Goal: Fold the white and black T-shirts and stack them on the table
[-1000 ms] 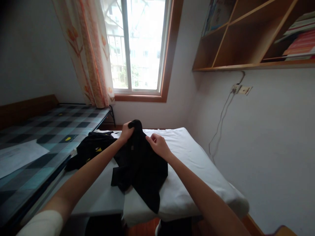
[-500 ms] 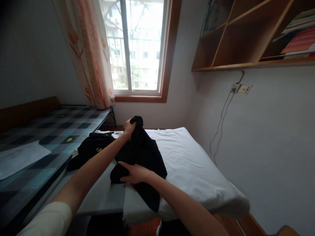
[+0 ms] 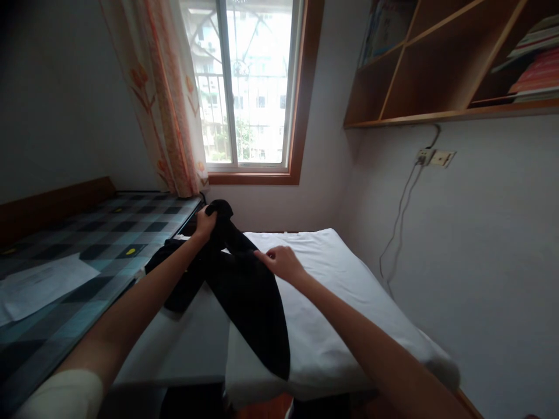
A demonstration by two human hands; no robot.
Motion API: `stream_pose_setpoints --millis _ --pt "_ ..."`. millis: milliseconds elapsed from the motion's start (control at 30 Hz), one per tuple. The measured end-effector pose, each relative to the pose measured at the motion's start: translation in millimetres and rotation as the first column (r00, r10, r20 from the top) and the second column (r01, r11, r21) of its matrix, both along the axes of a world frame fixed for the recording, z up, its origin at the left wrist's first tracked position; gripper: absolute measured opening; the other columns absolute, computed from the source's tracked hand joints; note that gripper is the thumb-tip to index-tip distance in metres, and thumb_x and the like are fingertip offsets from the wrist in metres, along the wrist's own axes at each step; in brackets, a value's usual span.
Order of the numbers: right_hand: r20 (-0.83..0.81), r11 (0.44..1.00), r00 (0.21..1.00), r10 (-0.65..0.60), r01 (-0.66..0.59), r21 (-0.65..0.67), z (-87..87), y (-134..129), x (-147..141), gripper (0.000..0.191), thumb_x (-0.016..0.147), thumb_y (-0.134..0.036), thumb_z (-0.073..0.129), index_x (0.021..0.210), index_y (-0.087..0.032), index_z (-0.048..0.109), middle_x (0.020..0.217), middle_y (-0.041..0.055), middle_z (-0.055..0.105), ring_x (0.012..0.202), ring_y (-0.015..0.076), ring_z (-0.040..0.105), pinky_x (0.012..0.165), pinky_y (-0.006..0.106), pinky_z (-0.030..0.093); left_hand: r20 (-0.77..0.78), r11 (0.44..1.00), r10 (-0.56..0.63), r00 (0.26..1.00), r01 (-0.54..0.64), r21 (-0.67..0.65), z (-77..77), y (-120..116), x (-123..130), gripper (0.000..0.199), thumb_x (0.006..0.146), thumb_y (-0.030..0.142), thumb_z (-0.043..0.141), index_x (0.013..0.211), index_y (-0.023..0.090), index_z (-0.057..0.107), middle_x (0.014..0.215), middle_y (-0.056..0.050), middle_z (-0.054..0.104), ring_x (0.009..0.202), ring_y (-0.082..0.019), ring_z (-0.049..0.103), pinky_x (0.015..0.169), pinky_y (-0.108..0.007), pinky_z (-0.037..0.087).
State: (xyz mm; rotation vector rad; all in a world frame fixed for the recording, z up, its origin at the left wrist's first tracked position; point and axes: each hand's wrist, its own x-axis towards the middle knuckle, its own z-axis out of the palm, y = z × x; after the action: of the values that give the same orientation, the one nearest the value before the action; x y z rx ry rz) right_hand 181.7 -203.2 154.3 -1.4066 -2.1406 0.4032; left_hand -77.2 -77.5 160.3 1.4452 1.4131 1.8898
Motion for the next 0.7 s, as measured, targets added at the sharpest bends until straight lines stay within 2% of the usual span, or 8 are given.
stream_pose_setpoints --millis 133,267,400,467,500,567,633,700 --pt "-0.203 0.950 0.953 -0.225 0.261 0.170 44.1 27 59 0.042 0.070 -0.060 0.065 0.069 -0.019 0.072 0.066 0.0052 0.070 0.064 0.0197 0.063 0.062 0.029 0.043 -0.148 0.995 -0.049 0.988 0.061 0.075 21.3 -14 -9 0.021 0.075 0.037 0.059 0.072 0.017 0.060 0.069 -0.001 0.061 0.070 -0.017 0.055 0.067 -0.026 0.044" --pt "-0.394 0.951 0.906 -0.152 0.243 0.192 57.5 38 99 0.038 0.067 -0.053 0.070 0.080 -0.017 0.072 0.077 0.0068 0.071 0.071 0.0206 0.064 0.066 0.033 0.048 -0.350 0.986 -0.121 0.929 0.153 0.065 30.9 -33 -10 0.027 0.077 0.043 0.060 0.080 0.016 0.066 0.072 -0.002 0.063 0.072 -0.018 0.056 0.069 -0.027 0.044" --pt "-0.558 0.949 0.819 -0.138 0.270 0.162 51.2 40 118 0.038 0.064 -0.050 0.072 0.082 -0.017 0.069 0.082 0.0059 0.069 0.072 0.0176 0.062 0.064 0.031 0.050 -0.636 0.928 -0.366 0.680 0.315 -0.197 25.8 -53 -22 0.038 0.053 0.041 0.080 0.084 0.022 0.071 0.081 -0.001 0.063 0.074 -0.019 0.060 0.072 -0.026 0.045" --pt "-0.618 0.965 0.772 -0.149 0.249 0.079 49.1 38 122 0.043 0.062 -0.052 0.073 0.087 -0.018 0.066 0.079 0.0041 0.067 0.066 0.0152 0.060 0.058 0.028 0.048 -0.687 0.895 -0.445 0.574 0.309 -0.321 20.3 -57 -31 0.036 0.044 0.035 0.084 0.077 0.025 0.072 0.083 0.000 0.061 0.072 -0.018 0.061 0.074 -0.025 0.045" --pt "-0.631 0.974 0.760 -0.153 0.222 0.032 49.6 36 123 0.045 0.063 -0.053 0.072 0.090 -0.018 0.065 0.078 0.0031 0.066 0.063 0.0142 0.059 0.056 0.027 0.047 -0.687 0.885 -0.466 0.557 0.297 -0.358 17.7 -57 -36 0.029 0.045 0.033 0.083 0.071 0.026 0.071 0.082 0.000 0.060 0.070 -0.017 0.061 0.074 -0.025 0.045" --pt "-0.617 0.987 0.773 -0.148 0.157 -0.039 53.7 29 123 0.046 0.068 -0.057 0.066 0.093 -0.018 0.064 0.078 0.0029 0.066 0.063 0.0139 0.059 0.055 0.026 0.046 -0.649 0.883 -0.469 0.600 0.289 -0.371 14.1 -53 -44 0.014 0.051 0.029 0.077 0.060 0.024 0.068 0.075 0.000 0.059 0.066 -0.016 0.059 0.072 -0.025 0.046" --pt "-0.529 0.993 0.841 -0.116 0.093 -0.069 59.5 20 121 0.045 0.073 -0.057 0.062 0.094 -0.018 0.067 0.083 0.0045 0.068 0.069 0.0155 0.061 0.059 0.026 0.048 -0.538 0.919 -0.390 0.747 0.280 -0.278 13.1 -44 -51 0.010 0.055 0.027 0.072 0.056 0.021 0.065 0.072 -0.001 0.060 0.068 -0.017 0.059 0.072 -0.026 0.047" --pt "-0.359 0.990 0.932 -0.044 -0.007 -0.140 61.9 12 119 0.042 0.067 -0.051 0.070 0.093 -0.018 0.070 0.086 0.0042 0.069 0.074 0.0177 0.062 0.064 0.027 0.050 -0.301 0.950 -0.306 0.903 0.270 -0.155 14.0 -36 -53 0.014 0.058 0.031 0.070 0.064 0.019 0.066 0.072 -0.001 0.062 0.071 -0.018 0.060 0.073 -0.028 0.048"
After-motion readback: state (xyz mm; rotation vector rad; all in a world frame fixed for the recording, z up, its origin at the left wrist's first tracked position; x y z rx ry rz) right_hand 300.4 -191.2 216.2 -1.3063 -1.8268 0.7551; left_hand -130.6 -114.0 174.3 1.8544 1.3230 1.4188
